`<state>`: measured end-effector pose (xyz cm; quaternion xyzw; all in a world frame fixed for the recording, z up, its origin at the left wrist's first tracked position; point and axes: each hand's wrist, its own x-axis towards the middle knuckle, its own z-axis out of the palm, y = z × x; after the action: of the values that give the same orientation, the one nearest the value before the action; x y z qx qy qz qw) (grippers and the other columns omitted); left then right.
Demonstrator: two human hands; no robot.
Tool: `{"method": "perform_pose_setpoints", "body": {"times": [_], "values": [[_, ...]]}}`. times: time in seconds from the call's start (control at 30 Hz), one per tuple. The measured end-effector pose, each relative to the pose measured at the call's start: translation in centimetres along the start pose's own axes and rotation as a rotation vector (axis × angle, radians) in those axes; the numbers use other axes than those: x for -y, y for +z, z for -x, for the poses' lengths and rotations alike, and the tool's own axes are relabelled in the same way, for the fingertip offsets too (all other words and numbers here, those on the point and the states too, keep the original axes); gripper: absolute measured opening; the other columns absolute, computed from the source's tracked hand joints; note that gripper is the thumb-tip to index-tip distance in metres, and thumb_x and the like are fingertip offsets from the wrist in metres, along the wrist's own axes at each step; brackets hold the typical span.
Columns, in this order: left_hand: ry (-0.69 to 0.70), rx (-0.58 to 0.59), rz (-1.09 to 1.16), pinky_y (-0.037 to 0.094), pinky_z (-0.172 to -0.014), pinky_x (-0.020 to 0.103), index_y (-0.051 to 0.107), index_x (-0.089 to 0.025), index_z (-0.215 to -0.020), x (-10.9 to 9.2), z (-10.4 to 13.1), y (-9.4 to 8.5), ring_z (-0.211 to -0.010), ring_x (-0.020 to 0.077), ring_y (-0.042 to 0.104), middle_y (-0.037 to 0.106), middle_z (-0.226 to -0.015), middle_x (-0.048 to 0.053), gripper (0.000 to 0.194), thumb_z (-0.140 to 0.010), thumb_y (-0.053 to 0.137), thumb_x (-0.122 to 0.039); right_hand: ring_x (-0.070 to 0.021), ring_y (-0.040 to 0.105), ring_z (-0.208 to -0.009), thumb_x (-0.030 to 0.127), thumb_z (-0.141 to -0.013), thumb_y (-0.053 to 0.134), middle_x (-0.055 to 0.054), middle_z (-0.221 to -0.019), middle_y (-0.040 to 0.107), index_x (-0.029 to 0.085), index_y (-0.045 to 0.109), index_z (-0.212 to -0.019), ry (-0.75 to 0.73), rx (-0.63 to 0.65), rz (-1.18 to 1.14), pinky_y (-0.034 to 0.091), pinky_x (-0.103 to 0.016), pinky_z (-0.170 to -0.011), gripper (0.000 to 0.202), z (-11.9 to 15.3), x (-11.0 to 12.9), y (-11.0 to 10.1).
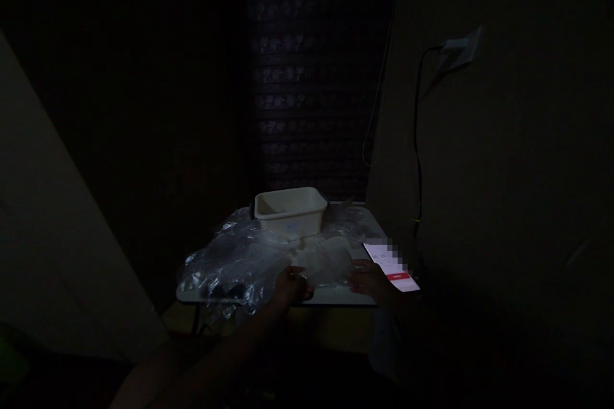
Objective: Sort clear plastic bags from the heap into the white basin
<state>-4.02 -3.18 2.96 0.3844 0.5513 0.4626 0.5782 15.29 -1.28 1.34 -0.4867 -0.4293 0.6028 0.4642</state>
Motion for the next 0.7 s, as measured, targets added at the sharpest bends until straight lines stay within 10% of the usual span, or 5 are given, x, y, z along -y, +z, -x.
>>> {"method": "perform_pose_setpoints", "body": {"times": [0.7], "values": [[0.089,-0.055,-0.247,0.040,-0.040,0.020,0.040,-0.012,-0.081,0.7,-1.8,-1.2,-0.039,0.0101,0.051,0.049,-0.041,-0.005,0.022,-0.061,0.043,-0.005,-0.0098,0.050,-0.046,0.021,-0.053,0.050,0.003,-0.056,0.053,0.018,0.043,-0.083,-0.182,-0.054,0.413,0.032,-0.016,-0.032,0.031,-1.2,-0.7,-0.7]]}}
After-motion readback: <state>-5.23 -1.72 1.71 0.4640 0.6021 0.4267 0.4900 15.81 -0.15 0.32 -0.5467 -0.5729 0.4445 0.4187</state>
